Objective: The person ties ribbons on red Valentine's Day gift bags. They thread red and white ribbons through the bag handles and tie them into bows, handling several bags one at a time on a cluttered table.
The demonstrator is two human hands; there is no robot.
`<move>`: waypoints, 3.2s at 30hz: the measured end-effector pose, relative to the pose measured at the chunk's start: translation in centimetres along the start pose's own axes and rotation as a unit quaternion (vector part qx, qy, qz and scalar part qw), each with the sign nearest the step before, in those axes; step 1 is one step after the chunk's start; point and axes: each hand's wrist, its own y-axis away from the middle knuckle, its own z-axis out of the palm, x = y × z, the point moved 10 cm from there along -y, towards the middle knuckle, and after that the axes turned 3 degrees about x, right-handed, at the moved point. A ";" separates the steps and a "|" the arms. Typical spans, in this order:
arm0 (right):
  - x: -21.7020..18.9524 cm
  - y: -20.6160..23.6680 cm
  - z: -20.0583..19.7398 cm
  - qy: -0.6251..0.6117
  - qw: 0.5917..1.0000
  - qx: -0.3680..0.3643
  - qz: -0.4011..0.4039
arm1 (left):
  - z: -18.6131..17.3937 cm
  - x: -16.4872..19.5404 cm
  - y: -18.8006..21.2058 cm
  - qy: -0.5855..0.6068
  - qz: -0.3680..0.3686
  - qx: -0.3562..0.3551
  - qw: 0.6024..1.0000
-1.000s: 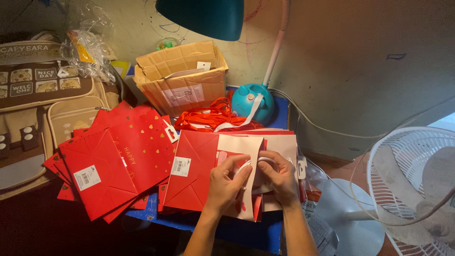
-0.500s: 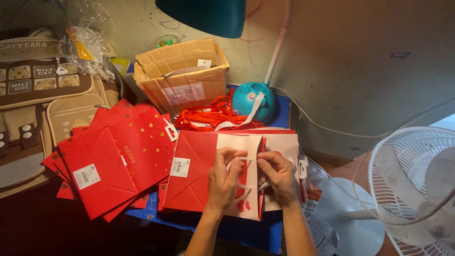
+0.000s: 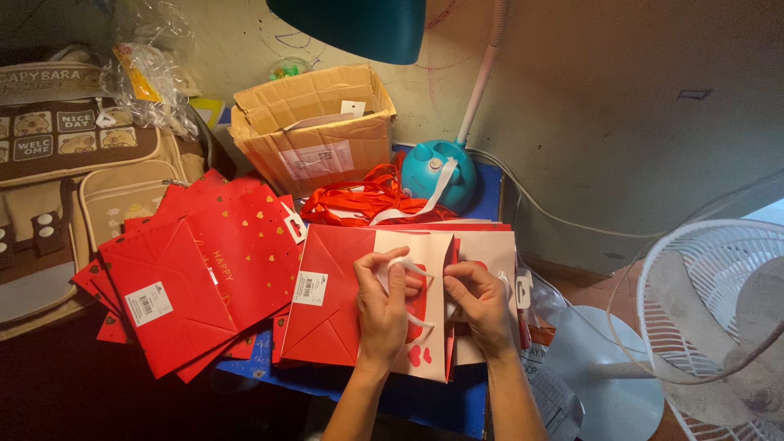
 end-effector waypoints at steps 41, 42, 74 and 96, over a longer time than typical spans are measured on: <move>-0.3 0.2 1.3 -0.032 0.999 -0.040 0.008 | 1.5 2.4 0.6 -0.151 0.127 -0.041 0.979; -0.2 0.2 1.2 -0.032 0.999 -0.039 0.005 | 1.8 2.5 0.6 -0.181 0.125 -0.049 0.974; -0.8 0.1 1.2 0.042 0.998 0.006 -0.037 | 1.8 2.6 0.8 -0.190 0.147 -0.045 0.970; -3.0 1.3 2.5 0.106 0.989 -0.017 -0.105 | 0.3 8.7 3.5 -0.430 0.362 -0.013 0.827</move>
